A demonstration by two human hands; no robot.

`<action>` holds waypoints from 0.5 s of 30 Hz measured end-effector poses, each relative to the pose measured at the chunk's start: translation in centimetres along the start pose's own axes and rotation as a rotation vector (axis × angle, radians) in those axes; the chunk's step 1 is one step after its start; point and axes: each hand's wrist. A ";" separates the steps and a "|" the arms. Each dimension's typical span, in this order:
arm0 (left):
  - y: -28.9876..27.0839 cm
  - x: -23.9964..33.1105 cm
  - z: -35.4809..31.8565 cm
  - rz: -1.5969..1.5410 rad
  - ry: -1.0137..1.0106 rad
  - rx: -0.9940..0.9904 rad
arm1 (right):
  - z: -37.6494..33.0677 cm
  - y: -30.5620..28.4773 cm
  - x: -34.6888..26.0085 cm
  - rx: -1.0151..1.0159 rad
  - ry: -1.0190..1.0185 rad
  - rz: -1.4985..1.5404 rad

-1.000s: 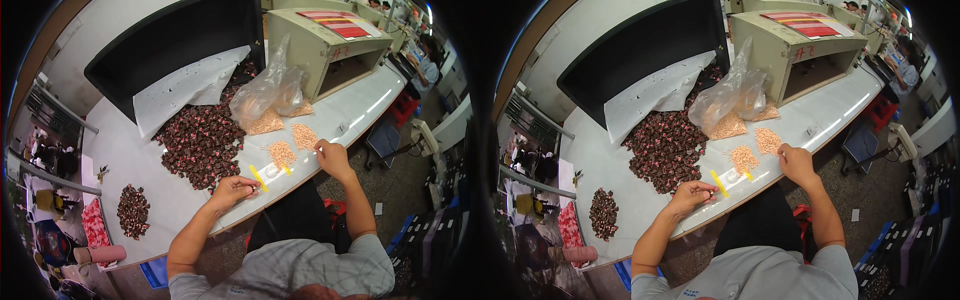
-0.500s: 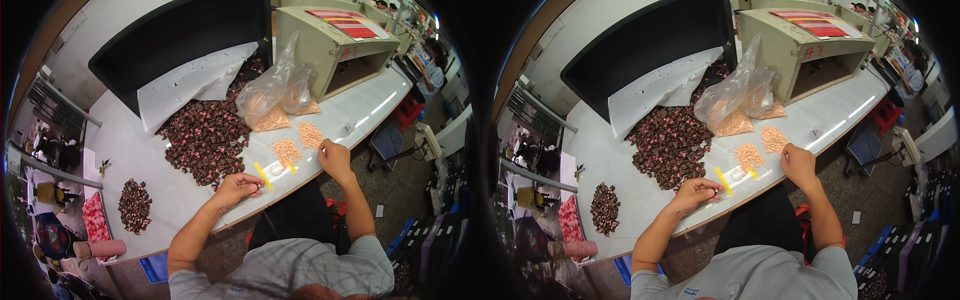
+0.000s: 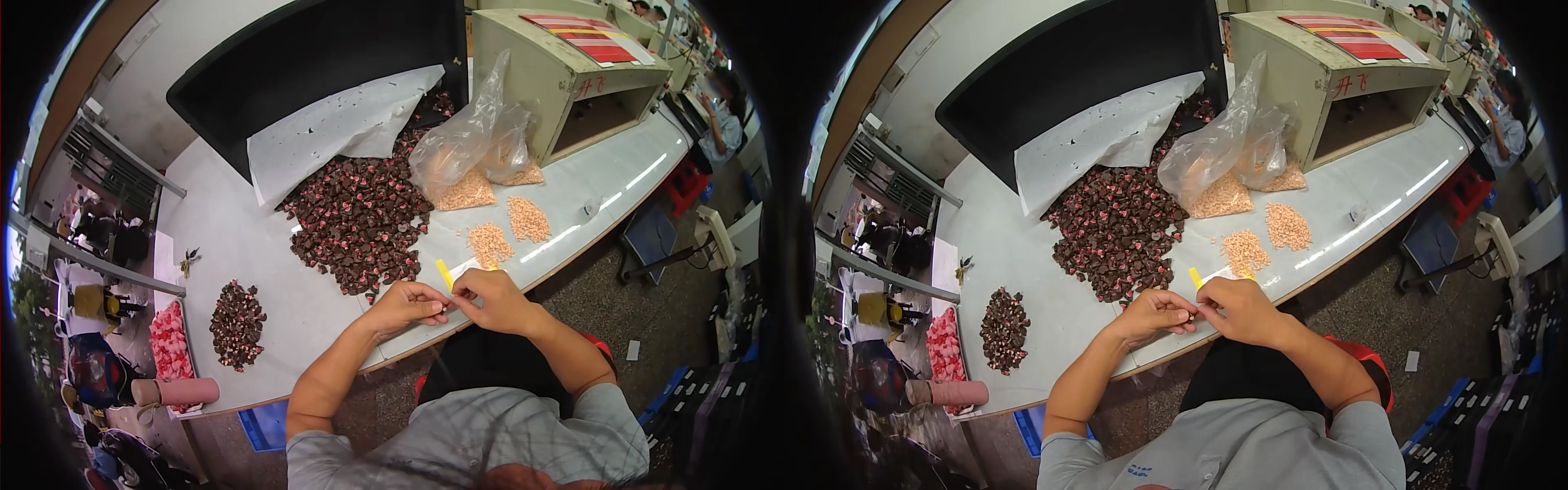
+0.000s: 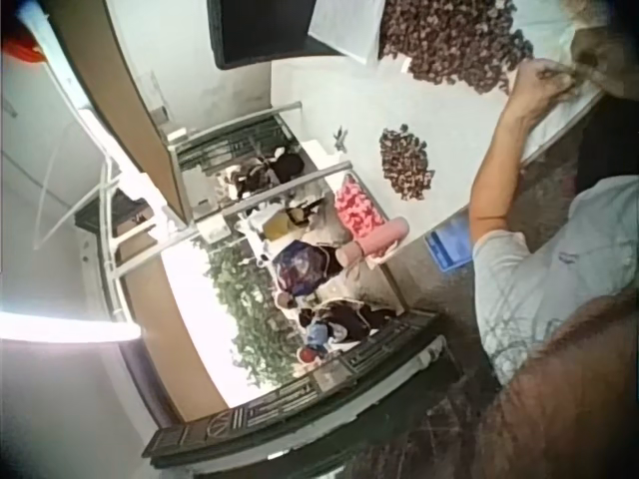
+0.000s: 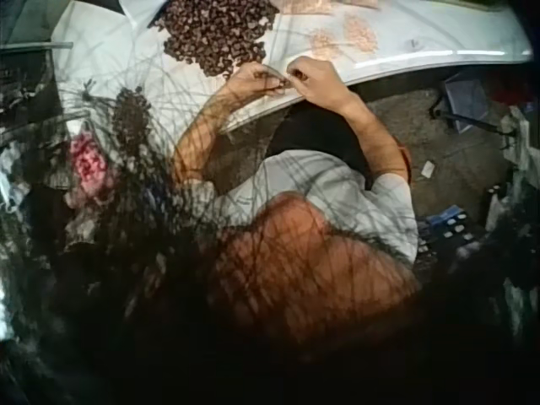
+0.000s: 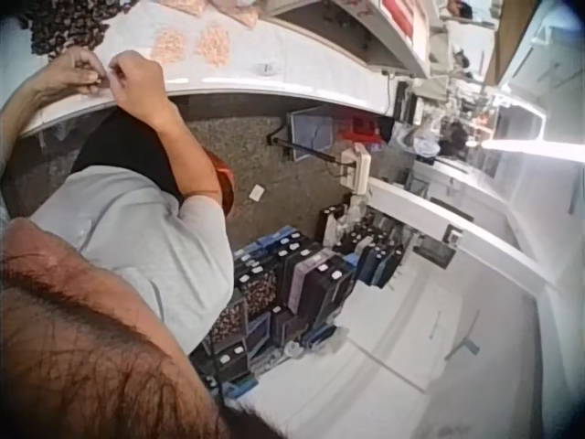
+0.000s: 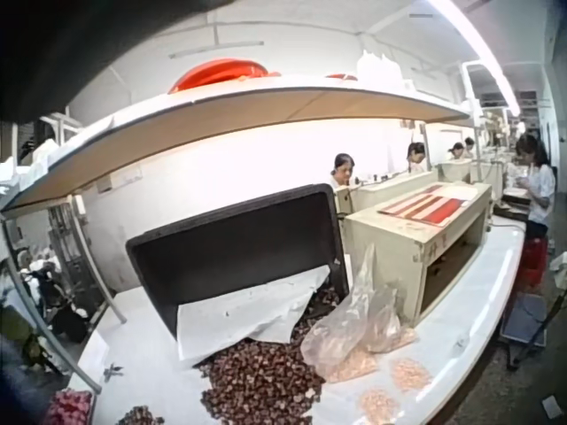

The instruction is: The person assembles small items by taking base pieces and attaching small bead components to them by hand, placing the assembled items into a pile on the table.

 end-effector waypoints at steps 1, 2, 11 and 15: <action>0.0 -0.1 0.0 0.018 -0.015 -0.001 | 0.0 0.4 -0.1 -0.010 -0.013 -0.017; 0.0 -0.1 0.0 0.016 -0.013 0.007 | 0.1 0.6 -0.1 -0.016 -0.017 -0.013; 0.1 -0.6 0.2 0.063 -0.014 0.021 | -0.5 1.7 -0.7 0.033 -0.076 -0.160; 0.2 -0.3 0.2 0.065 -0.024 0.036 | -1.0 2.3 -1.2 0.058 -0.085 -0.288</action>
Point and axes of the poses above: each hand's wrist, its own z-axis towards the middle knuckle, its own y-axis out of the palm, x = y × z, and after that the axes turned 8 degrees about y, right-handed
